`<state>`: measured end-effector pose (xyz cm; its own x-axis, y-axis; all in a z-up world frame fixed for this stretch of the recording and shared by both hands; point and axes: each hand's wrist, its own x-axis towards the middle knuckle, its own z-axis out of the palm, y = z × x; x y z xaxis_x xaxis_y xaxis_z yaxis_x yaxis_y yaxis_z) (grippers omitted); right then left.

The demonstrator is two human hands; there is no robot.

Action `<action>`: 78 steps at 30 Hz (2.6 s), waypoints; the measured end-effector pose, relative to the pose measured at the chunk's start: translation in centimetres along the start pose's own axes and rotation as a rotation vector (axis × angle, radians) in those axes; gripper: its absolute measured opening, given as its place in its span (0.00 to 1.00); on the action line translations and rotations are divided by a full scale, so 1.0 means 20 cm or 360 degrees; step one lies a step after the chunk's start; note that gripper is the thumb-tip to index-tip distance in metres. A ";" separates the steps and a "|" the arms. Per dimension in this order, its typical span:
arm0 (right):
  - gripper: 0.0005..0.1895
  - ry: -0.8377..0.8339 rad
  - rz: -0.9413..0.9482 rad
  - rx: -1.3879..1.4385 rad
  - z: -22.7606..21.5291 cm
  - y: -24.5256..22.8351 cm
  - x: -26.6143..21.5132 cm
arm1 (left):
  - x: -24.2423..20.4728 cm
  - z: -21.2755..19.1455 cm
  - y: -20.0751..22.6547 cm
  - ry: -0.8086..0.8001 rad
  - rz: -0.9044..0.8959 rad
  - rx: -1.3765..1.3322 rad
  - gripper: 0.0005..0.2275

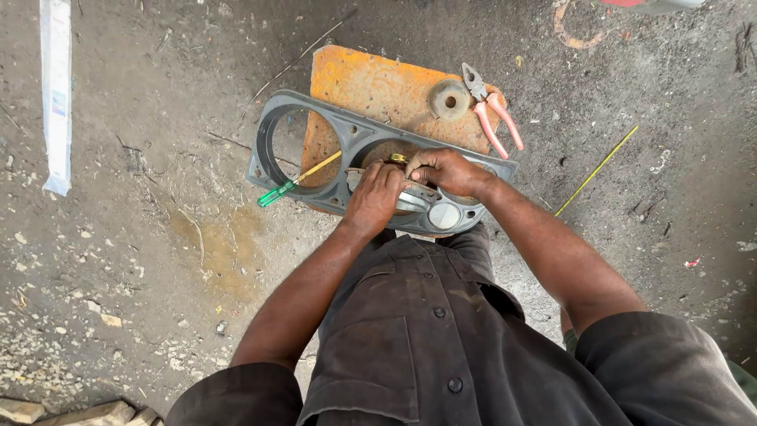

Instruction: Repairing a vehicle headlight assembly by dismantling and adjusting internal components.

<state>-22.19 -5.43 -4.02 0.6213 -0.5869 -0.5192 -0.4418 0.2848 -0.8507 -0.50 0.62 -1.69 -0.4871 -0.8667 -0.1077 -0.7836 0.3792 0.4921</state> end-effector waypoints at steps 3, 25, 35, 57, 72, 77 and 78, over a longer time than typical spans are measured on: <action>0.11 -0.0014 -0.0051 -0.0081 -0.01 -0.02 0.00 | 0.01 -0.01 0.01 0.0012 0.0018 -0.0011 0.11; 0.14 -0.0139 0.0175 0.0134 -0.02 0.02 0.03 | 0.00 0.00 0.01 0.0046 0.0018 -0.0017 0.12; 0.13 -0.0136 0.0144 0.0299 -0.01 0.07 0.05 | -0.02 -0.01 0.01 0.0029 0.0028 -0.0062 0.11; 0.23 0.0081 -0.0167 -0.0061 0.13 0.26 0.22 | -0.02 0.10 -0.09 0.0254 0.0095 0.0218 0.12; 0.15 -0.0164 0.0016 0.0440 0.20 0.38 0.42 | -0.10 0.42 -0.17 0.0427 -0.0540 0.0483 0.12; 0.10 -0.0243 -0.0129 0.0587 0.17 0.38 0.42 | -0.11 0.61 -0.37 0.0623 -0.0452 0.0357 0.13; 0.10 -0.0245 -0.0135 0.0572 0.16 0.39 0.42 | -0.11 0.64 -0.39 0.0605 -0.0475 0.0363 0.13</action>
<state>-18.29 -5.80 -15.32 0.7477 -0.5071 -0.4287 -0.1470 0.5032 -0.8516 1.70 3.68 -16.29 -0.0895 -0.9879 0.1269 -0.9512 0.1225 0.2831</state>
